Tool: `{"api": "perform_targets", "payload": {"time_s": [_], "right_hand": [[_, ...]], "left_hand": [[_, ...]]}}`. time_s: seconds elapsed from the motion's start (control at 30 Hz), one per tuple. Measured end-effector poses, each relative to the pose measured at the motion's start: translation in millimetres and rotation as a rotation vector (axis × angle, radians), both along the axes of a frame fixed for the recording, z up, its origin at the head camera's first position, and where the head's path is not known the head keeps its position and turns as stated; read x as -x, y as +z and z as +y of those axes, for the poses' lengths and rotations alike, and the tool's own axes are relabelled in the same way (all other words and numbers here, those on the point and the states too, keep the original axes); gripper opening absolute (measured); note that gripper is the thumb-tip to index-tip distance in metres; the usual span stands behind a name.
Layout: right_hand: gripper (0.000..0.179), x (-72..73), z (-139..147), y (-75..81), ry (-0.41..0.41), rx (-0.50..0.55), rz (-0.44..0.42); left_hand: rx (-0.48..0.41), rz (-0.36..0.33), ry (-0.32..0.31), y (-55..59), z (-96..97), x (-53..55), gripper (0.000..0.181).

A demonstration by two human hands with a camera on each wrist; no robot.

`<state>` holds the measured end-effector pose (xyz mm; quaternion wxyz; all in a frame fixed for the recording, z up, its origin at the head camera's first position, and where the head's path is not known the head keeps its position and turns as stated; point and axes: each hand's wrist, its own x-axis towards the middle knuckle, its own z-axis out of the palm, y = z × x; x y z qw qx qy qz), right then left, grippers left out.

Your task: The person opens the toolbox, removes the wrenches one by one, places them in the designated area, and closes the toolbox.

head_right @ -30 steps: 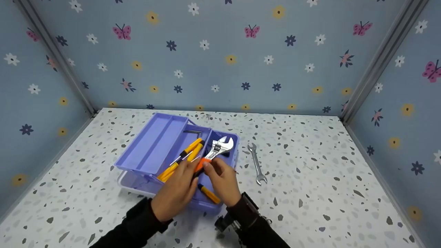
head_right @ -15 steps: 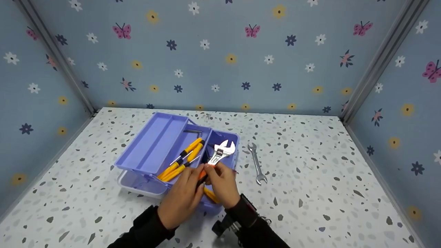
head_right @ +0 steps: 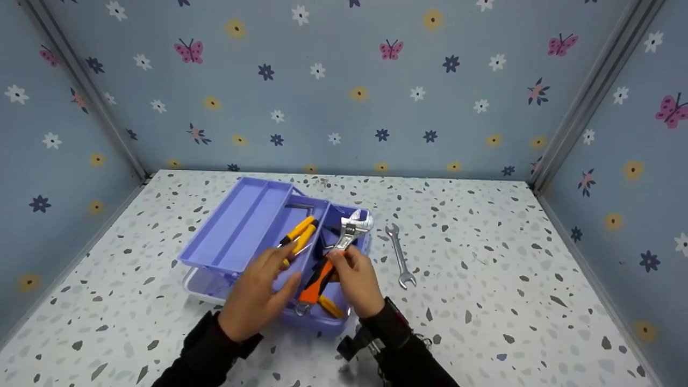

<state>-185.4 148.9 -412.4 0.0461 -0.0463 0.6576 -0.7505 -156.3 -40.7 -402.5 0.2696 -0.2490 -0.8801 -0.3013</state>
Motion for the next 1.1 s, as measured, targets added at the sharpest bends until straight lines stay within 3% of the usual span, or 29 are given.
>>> {"api": "perform_targets", "payload": {"time_s": [0.17, 0.33, 0.6, 0.87, 1.1], "right_hand": [[0.017, 6.7, 15.4, 6.1, -0.012, -0.021, -0.003], [0.018, 18.3, 32.6, 10.1, -0.041, -0.039, 0.015], [0.025, 41.2, 71.5, 10.0, -0.058, -0.143, 0.108], [0.027, 61.8, 117.2, 3.3, -0.1, -0.36, 0.101], [0.032, 76.4, 148.9, -10.5, -0.145, -0.545, 0.073]], "left_hand": [[-0.089, 0.021, 0.098, 11.9, -38.9, 14.1, 0.042], [-0.145, -0.004, 0.244, 18.4, -78.9, 25.5, 0.039], [-0.262, -0.185, 0.388, 6.6, -122.8, 43.8, 0.037], [-0.26, -0.388, 0.454, -5.0, -138.4, 55.1, 0.04], [-0.268, -0.408, 0.436, -4.9, -136.0, 56.5, 0.035]]}}
